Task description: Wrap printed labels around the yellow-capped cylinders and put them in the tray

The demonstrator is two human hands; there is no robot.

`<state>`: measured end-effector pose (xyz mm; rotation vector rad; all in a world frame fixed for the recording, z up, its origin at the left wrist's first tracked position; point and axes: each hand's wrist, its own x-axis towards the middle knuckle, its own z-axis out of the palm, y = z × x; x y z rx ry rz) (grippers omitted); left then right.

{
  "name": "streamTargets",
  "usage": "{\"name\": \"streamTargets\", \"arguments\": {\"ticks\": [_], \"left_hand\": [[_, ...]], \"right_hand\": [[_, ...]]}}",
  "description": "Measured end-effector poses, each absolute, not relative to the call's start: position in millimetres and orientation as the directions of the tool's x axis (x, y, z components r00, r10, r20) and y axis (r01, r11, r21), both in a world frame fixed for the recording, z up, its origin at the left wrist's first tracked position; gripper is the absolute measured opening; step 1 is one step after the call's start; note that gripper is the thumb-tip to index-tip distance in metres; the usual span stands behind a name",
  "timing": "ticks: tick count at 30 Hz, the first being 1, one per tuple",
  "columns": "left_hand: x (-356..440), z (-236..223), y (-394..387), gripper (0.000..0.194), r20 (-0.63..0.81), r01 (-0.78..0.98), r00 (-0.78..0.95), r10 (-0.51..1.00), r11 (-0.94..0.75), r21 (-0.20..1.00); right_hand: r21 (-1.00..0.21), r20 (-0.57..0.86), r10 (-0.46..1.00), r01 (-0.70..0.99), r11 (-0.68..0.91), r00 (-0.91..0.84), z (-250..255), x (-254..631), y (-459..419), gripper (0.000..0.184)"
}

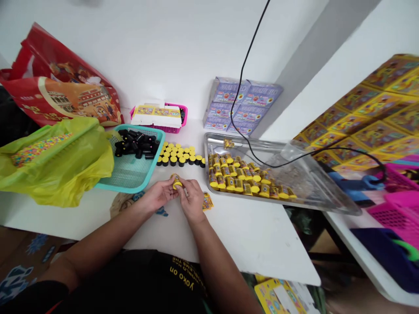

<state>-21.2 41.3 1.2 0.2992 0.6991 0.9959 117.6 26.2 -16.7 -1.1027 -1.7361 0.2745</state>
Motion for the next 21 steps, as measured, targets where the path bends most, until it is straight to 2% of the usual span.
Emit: {"name": "streamTargets", "arguments": {"ticks": [7,16,21], "left_hand": [[-13,-2,47,0.023,-0.397,-0.648,0.376,0.837,0.544,0.533],[-19,-13,41,0.028,-0.380,-0.598,0.439,0.814,0.580,0.553],[-20,-15,41,0.022,-0.430,-0.610,0.368,0.824,0.564,0.557]], "right_hand": [[-0.545,0.632,0.770,0.656,0.522,-0.087,-29,120,35,0.023],[-0.569,0.684,0.724,0.562,0.601,-0.082,-28,117,31,0.014],[-0.543,0.707,0.702,0.566,0.621,-0.092,-25,118,29,0.012]]}}
